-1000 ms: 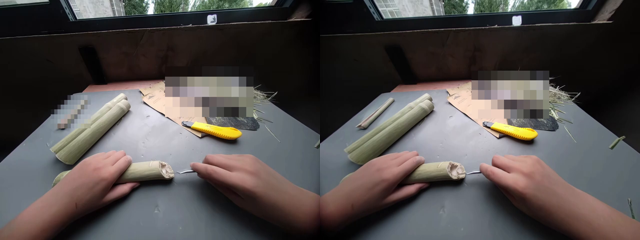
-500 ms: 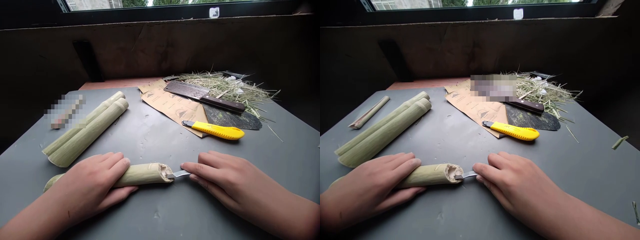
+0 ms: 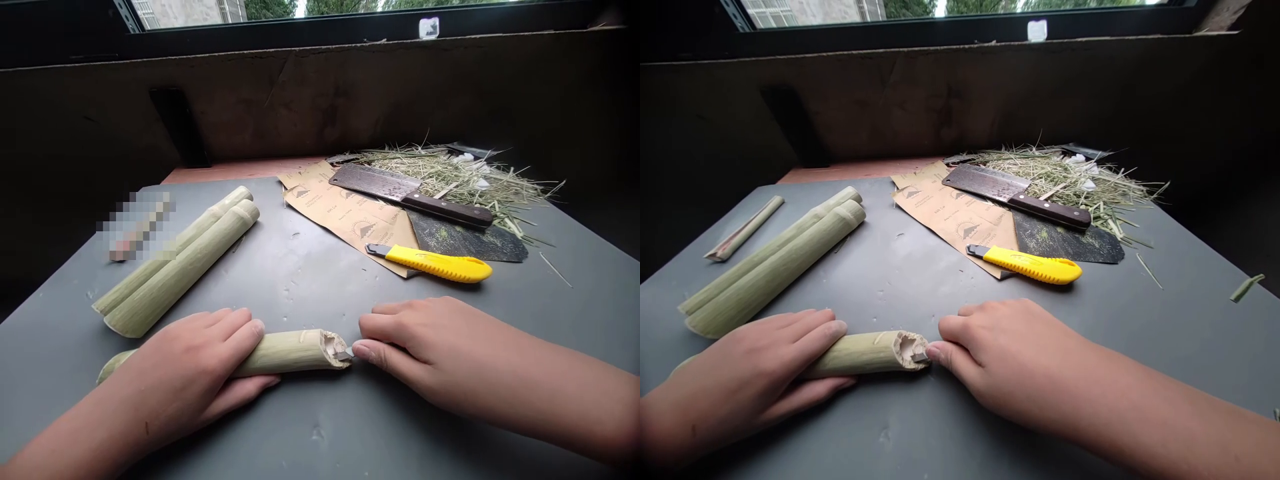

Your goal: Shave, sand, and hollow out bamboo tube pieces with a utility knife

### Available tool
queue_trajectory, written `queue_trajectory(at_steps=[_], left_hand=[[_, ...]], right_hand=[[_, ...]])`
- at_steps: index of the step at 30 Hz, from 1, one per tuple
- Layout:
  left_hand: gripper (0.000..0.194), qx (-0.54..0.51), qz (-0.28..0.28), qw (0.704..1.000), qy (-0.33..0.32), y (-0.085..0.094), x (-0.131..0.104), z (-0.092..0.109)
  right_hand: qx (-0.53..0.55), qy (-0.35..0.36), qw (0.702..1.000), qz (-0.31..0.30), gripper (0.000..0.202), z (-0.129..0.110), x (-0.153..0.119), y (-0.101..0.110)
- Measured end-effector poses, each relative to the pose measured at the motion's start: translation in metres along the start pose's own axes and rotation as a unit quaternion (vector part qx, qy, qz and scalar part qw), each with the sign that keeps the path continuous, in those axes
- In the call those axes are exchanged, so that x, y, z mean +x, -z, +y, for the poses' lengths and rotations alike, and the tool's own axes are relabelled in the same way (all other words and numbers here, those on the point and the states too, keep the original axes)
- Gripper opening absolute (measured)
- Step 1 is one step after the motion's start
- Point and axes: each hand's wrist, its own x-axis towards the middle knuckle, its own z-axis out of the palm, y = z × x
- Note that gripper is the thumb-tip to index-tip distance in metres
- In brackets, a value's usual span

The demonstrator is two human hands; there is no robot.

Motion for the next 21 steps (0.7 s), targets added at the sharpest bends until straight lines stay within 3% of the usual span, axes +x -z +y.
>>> queue_trajectory(at_steps=[5,21], left_hand=[[0.023,0.0,-0.004,1.0,0.001,0.0,-0.001,0.001],[0.025,-0.001,-0.01,1.0,-0.005,0.004,0.003,0.001]], right_hand=[[0.02,-0.021,0.999,-0.022,0.042,0.005,-0.001,-0.006],[-0.021,-0.011,1.0,0.015,0.044,-0.002,0.001,-0.017]])
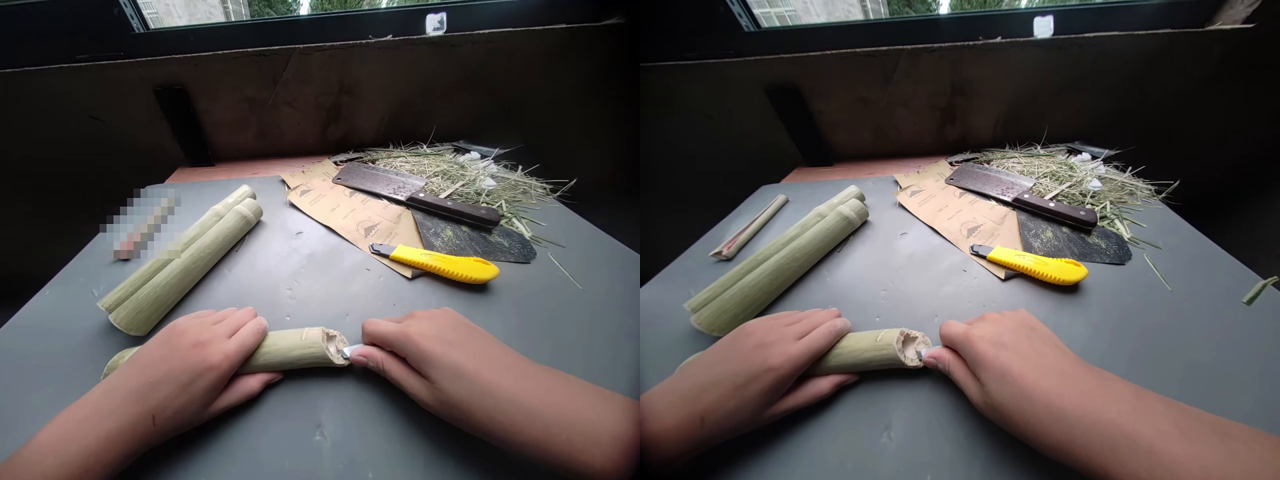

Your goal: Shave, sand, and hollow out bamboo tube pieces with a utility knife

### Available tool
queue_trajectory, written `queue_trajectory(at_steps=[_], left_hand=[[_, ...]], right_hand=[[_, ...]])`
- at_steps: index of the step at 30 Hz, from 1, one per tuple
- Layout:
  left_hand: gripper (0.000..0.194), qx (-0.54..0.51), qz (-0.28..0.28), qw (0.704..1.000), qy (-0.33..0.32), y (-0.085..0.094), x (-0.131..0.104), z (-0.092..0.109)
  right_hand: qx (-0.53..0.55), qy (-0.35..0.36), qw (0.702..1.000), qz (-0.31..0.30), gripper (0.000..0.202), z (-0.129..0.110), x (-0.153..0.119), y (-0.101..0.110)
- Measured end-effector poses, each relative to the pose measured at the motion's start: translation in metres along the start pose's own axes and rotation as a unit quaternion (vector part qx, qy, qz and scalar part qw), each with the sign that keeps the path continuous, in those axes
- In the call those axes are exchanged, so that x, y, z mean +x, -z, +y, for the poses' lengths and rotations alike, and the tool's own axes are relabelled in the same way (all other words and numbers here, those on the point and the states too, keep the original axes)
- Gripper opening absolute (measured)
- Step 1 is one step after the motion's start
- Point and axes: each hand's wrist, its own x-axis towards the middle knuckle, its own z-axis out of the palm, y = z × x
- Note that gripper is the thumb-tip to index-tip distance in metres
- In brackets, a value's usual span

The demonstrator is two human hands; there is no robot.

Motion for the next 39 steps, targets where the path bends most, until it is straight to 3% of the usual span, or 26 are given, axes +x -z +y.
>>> queue_trajectory(at_steps=[7,10,17,23,34,39], left_hand=[[0.022,-0.034,-0.037,0.999,-0.004,0.001,0.001,-0.006],[0.02,-0.04,-0.03,0.999,-0.02,0.001,0.001,-0.009],[0.022,0.018,0.019,0.999,-0.047,0.001,0.0,-0.003],[0.021,0.069,0.047,0.996,-0.023,-0.006,-0.004,0.009],[0.022,0.065,0.049,0.997,-0.014,-0.012,-0.008,0.006],[0.021,0.067,0.019,0.998,0.012,-0.011,-0.011,0.007]], right_hand=[[-0.026,0.051,0.998,0.032,0.042,0.006,-0.001,-0.001],[-0.031,0.057,0.998,0.017,0.041,0.008,-0.004,0.001],[0.04,-0.044,0.998,-0.008,0.041,0.008,-0.006,0.003],[0.13,-0.05,0.99,0.002,0.033,-0.001,-0.012,-0.001],[0.055,-0.091,0.993,-0.05,0.036,-0.008,-0.01,-0.003],[0.052,-0.096,0.992,-0.058,0.038,-0.007,-0.014,-0.004]])
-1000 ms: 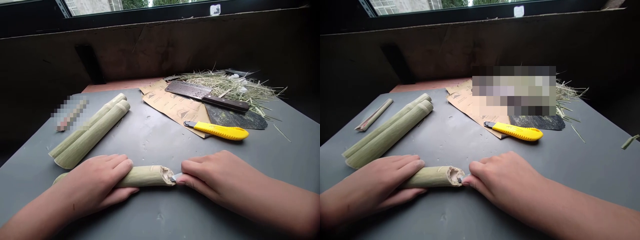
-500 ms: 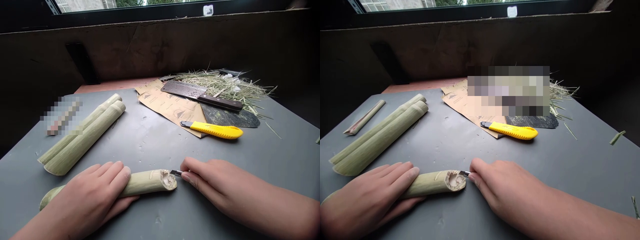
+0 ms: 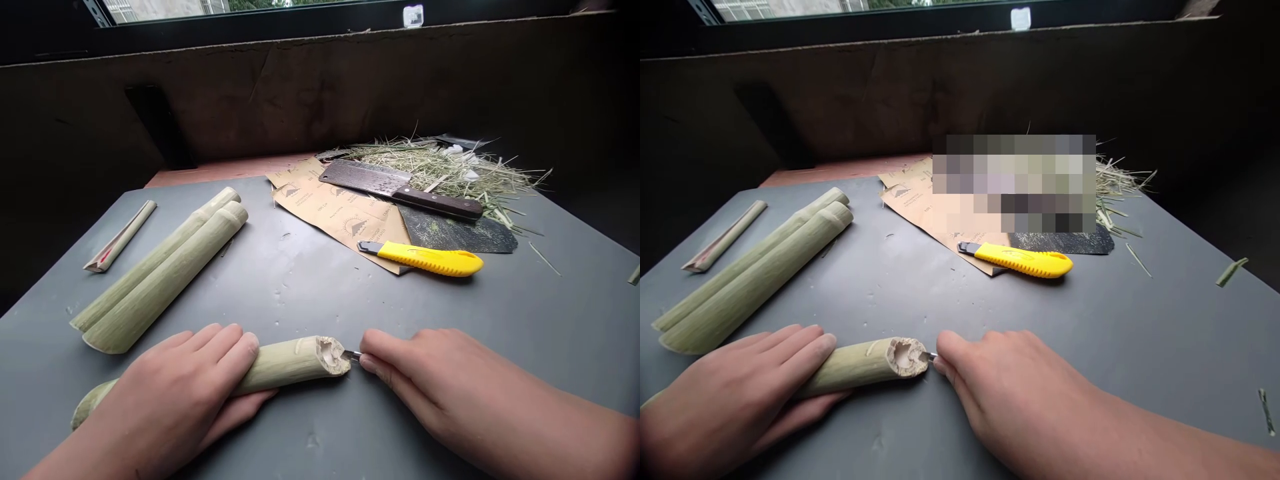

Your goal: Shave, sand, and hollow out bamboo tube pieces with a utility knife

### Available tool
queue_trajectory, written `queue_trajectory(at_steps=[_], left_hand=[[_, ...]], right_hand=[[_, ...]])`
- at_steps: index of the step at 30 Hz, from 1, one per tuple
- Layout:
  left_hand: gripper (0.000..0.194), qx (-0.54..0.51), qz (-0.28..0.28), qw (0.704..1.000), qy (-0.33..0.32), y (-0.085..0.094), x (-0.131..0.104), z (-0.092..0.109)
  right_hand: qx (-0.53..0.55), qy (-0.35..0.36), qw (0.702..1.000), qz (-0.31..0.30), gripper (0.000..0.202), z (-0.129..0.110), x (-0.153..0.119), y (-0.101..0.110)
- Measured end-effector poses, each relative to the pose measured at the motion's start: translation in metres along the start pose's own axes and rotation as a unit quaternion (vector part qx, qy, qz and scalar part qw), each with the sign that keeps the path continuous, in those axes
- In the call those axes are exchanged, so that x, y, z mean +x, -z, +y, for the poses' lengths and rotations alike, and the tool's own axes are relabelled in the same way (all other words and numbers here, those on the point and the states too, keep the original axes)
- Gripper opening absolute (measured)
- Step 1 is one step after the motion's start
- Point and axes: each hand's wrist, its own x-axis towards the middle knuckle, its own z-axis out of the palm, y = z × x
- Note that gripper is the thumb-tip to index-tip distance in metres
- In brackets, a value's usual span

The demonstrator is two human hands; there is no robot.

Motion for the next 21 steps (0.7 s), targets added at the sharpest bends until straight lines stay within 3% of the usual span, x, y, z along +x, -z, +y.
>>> queue_trajectory(at_steps=[11,21], left_hand=[[0.021,-0.005,0.009,1.0,-0.021,0.0,0.0,-0.004],[0.022,-0.036,0.003,0.999,0.013,-0.006,-0.002,-0.002]], right_hand=[[0.057,0.015,0.997,0.05,0.033,-0.002,0.011,0.002],[0.003,0.055,0.997,0.054,0.027,0.0,0.007,0.006]])
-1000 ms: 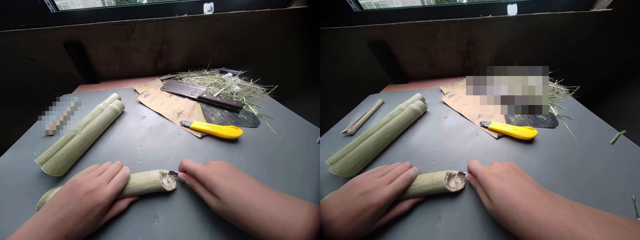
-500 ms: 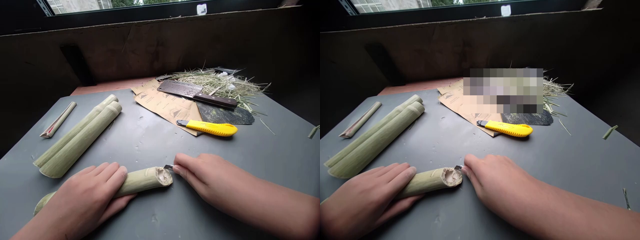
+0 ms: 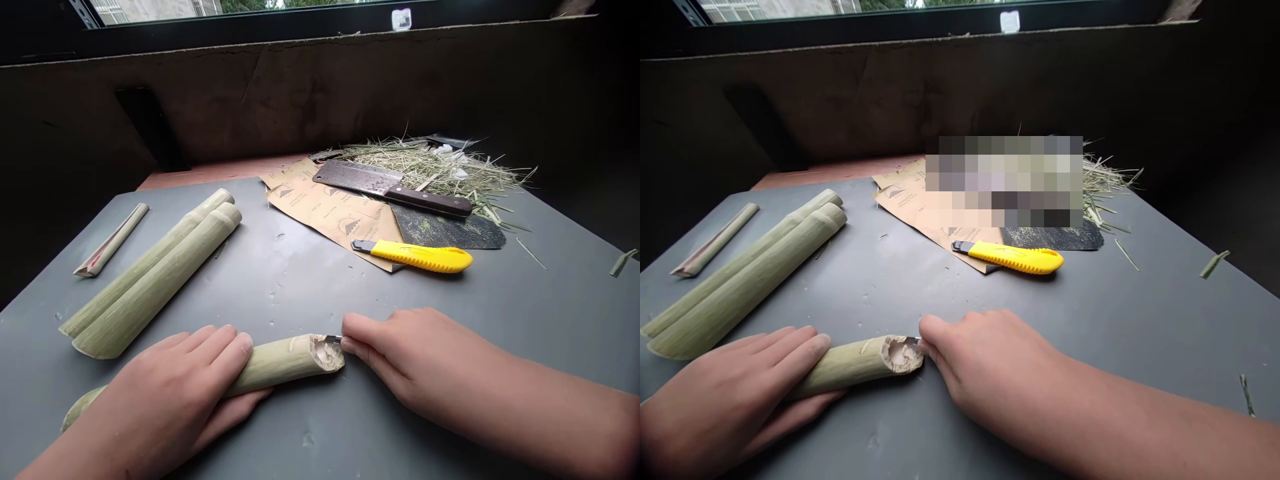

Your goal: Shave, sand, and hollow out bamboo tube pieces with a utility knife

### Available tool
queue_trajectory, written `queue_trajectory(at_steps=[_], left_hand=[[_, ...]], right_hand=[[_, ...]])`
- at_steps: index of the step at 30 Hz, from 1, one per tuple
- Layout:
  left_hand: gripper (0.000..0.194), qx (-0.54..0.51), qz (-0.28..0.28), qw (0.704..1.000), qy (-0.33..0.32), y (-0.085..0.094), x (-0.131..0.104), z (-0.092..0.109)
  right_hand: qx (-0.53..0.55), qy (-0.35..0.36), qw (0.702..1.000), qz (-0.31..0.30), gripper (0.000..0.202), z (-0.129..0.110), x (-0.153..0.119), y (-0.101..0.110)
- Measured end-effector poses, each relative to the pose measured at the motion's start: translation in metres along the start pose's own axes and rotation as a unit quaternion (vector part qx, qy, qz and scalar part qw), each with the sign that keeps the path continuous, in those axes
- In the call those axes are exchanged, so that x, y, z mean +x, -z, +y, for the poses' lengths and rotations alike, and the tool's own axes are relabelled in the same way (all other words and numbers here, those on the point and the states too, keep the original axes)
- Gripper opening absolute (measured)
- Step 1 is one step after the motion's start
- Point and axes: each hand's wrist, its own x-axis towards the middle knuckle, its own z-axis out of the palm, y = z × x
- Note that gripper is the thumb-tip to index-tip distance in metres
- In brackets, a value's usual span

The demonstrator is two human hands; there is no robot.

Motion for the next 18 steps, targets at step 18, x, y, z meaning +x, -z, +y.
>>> queue_trajectory(at_steps=[18], left_hand=[[0.025,0.05,0.022,0.996,-0.067,0.014,0.013,0.002]], right_hand=[[0.025,0.008,0.999,-0.026,0.028,0.0,0.006,0.008]])
